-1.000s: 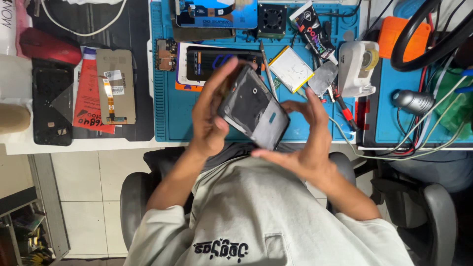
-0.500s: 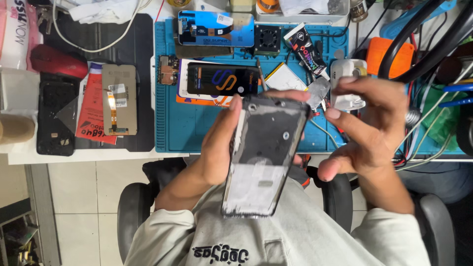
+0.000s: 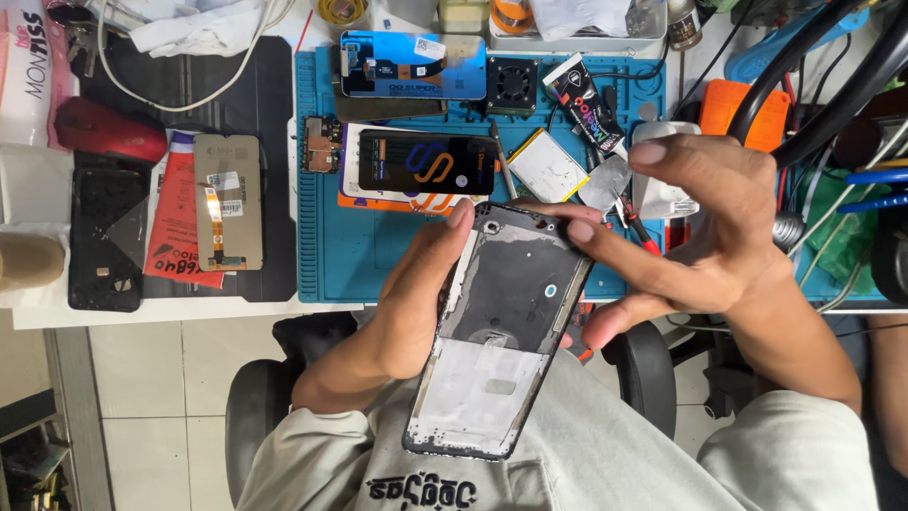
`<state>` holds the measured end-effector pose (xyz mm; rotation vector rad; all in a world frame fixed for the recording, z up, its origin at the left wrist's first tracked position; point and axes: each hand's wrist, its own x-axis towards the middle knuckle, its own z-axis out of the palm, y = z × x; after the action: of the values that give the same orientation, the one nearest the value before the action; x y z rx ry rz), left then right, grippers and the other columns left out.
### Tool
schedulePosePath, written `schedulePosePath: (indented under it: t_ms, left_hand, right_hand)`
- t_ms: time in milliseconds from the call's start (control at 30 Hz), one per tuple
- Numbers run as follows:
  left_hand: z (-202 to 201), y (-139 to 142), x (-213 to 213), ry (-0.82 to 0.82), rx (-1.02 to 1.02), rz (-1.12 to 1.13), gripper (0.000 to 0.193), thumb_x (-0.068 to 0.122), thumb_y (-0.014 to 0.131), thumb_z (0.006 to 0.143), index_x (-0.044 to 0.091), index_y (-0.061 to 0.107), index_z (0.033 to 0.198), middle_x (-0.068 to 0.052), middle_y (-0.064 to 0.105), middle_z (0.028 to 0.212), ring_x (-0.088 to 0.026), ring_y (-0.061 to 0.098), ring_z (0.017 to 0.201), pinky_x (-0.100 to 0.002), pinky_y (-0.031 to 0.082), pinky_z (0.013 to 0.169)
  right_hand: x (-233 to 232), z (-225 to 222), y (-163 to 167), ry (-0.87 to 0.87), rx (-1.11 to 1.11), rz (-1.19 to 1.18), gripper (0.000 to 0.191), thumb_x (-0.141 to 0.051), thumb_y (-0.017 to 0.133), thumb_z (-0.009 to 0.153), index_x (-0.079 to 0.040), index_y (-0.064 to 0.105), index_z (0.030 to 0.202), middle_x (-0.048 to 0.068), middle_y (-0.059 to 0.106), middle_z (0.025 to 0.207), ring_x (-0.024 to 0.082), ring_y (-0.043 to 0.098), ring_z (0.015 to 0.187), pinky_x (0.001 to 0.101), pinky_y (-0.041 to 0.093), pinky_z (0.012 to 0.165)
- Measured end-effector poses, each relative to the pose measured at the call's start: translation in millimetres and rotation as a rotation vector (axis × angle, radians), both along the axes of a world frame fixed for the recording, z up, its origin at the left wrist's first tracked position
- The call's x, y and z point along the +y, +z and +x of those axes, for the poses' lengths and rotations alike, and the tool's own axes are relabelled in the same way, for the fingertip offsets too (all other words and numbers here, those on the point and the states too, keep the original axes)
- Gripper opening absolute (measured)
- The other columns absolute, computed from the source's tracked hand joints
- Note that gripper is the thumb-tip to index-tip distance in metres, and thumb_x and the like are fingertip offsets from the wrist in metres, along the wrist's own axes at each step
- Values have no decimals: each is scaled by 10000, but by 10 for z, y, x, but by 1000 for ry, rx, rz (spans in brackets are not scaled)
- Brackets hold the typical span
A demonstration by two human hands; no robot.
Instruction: The person holds a disassembled phone frame and applies adhesive from a tube along its edges, then presses and rubs the frame surface with their fingers. They rotate the frame repeatedly while working, then pick up an orange replacement back cover and peel its protective film.
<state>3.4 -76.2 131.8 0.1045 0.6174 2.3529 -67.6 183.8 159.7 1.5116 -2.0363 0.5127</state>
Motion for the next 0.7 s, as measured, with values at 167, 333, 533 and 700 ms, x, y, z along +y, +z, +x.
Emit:
schedulePosePath:
  t_ms: [167,333,533,700]
  left_hand:
    - [-38,22,15,23,-21,10,659,402,220,1164,-102,429,1534,-236,625,1363,-339,702,1140,-497,587,1023]
    - [-60,60,-11,48,11,-51,664,412,240,1164,-113,441,1518,-246,623,1344,-338,702,1112,-515,600,983]
    - [-53,131,-43,10,15,21,699,442,243,1160,-107,444,1542,-209,615,1380,-321,696,1153,-502,599,1030]
    - [-50,113,-35,21,40,-6,702,448,246,1160,-110,446,1536,-214,614,1383,-317,691,1151,-496,600,1013]
  right_hand:
    - [-62,-70,60,40,44,36,784,-839,656,746,-123,790,1036,234,499,1151,392,636,845,448,564,689]
    - [-73,-76,110,19,83,71,744,-827,656,762,-136,782,1009,229,515,1102,384,649,796,431,572,662]
    - [-52,-85,47,28,170,-3,721,-825,669,798,-135,780,977,211,520,1094,354,643,768,408,572,650]
    - [-12,-13,15,-21,122,-42,756,-852,685,806,-118,777,962,211,505,1098,394,642,849,436,581,667]
